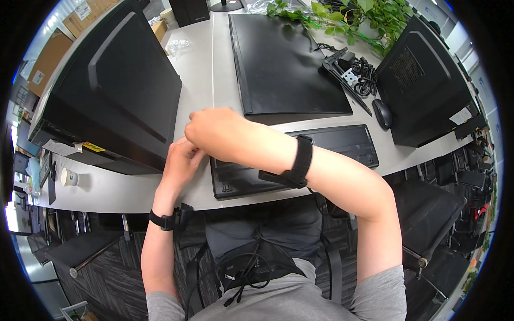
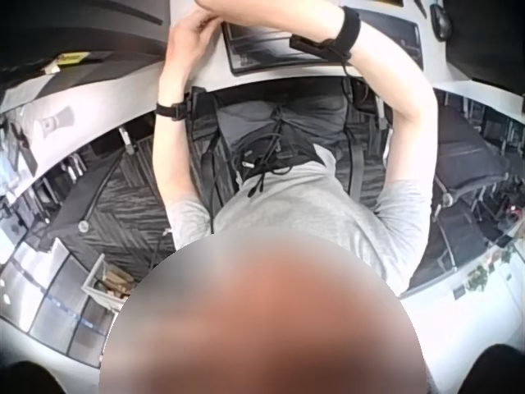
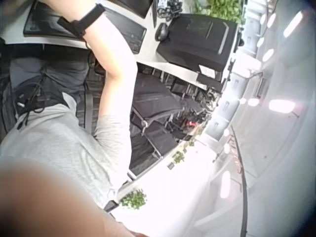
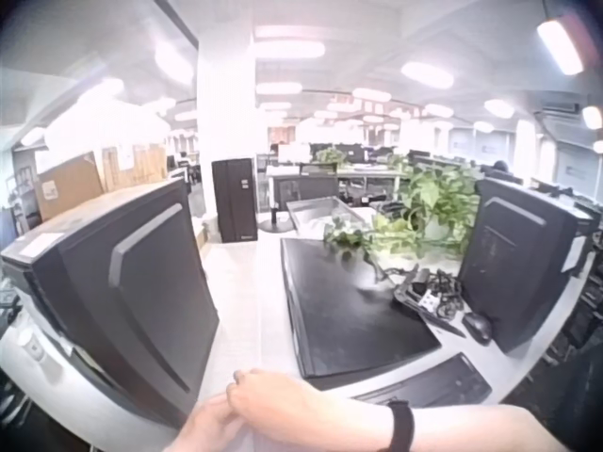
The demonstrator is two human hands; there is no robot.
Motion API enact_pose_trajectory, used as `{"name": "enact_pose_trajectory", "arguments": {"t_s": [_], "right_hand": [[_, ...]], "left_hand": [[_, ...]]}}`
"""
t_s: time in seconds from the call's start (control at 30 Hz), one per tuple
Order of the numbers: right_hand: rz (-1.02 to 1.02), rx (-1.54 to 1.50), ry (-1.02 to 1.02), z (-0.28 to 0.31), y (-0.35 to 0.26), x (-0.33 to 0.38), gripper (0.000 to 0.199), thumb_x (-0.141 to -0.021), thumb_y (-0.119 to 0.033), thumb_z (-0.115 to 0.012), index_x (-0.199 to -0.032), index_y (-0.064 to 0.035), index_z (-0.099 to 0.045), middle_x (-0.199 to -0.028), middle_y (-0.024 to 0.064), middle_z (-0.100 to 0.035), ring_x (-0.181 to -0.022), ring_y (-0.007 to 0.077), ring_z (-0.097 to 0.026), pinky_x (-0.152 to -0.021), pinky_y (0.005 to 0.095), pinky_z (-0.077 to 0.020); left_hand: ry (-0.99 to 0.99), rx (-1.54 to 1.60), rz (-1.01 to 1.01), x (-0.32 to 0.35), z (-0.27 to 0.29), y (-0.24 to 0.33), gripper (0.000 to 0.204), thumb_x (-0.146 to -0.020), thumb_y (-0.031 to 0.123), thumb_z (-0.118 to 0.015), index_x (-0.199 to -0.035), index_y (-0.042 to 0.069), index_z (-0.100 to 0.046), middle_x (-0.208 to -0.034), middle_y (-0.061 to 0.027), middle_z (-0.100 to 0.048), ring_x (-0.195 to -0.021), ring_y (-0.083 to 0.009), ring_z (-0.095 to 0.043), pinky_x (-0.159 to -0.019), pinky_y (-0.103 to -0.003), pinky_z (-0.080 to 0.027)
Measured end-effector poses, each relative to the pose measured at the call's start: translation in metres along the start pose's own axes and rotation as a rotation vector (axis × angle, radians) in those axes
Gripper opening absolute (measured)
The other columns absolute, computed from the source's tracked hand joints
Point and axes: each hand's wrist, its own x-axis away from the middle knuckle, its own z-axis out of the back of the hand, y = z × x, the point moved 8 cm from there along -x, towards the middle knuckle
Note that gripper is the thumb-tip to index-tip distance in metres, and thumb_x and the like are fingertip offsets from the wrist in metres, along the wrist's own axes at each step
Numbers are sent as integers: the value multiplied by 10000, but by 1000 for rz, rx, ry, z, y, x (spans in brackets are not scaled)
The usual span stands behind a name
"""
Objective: Disassembling a computer keyboard using a screwdriver to remove screws from the back.
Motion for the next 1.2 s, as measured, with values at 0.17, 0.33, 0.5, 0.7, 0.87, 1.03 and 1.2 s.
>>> {"name": "enact_pose_trajectory", "arguments": {"t_s": [0.17, 0.33, 0.5, 0.7, 0.87, 1.03, 1.2], "right_hand": [[-180, -72, 193, 40, 28, 24, 63, -900, -26, -700, -930, 23, -674, -939, 161, -667, -897, 399, -703, -770, 467, -573], [-219, -193, 318, 67, 53, 69, 68, -946, -60, -684, -934, 7, -691, -956, 164, -690, -893, 399, -699, -777, 484, -571], [-234, -252, 373, 79, 70, 107, 80, -980, -26, -707, -1020, 30, -668, -886, 134, -629, -738, 289, -610, -675, 376, -501], [-495, -307, 342, 82, 89, 142, 126, -968, -80, -731, -995, 39, -703, -956, 167, -703, -832, 346, -682, -751, 416, -553], [-571, -306, 326, 80, 98, 166, 137, -966, -105, -764, -999, 17, -712, -865, 126, -678, -752, 253, -625, -684, 356, -503], [-545, -168, 225, 59, 106, 168, 132, -932, -82, -779, -947, 9, -685, -839, 142, -685, -745, 310, -657, -678, 405, -514], [-572, -184, 248, 71, 123, 198, 130, -904, -70, -780, -920, 17, -685, -861, 151, -709, -813, 328, -707, -736, 405, -551]], "left_hand": [[0, -37, -58, 1, -2, 3, 85, -968, 41, -726, -1035, -6, -746, -1001, -144, -731, -877, -349, -714, -791, -393, -563], [227, -178, 68, 24, 16, -4, 70, -964, 27, -712, -1015, -14, -735, -992, -149, -711, -903, -364, -700, -799, -409, -558], [224, -319, 84, 37, 15, -8, 90, -951, -3, -712, -1033, -25, -742, -985, -156, -710, -889, -360, -702, -804, -402, -558], [250, -321, 122, 50, 24, 6, 127, -965, -16, -703, -1080, -29, -755, -1029, -161, -730, -901, -333, -723, -823, -372, -562], [281, -193, 228, 60, 22, 25, 148, -985, -7, -692, -1119, -19, -753, -1070, -153, -737, -928, -338, -729, -849, -383, -573], [201, -135, 46, 52, -6, 65, 173, -944, 28, -760, -1115, 1, -755, -1087, -134, -738, -973, -329, -717, -885, -388, -570], [70, -59, -126, 54, -52, 100, 224, -887, 32, -808, -1102, 9, -749, -1123, -121, -734, -1040, -335, -693, -903, -408, -563]]}}
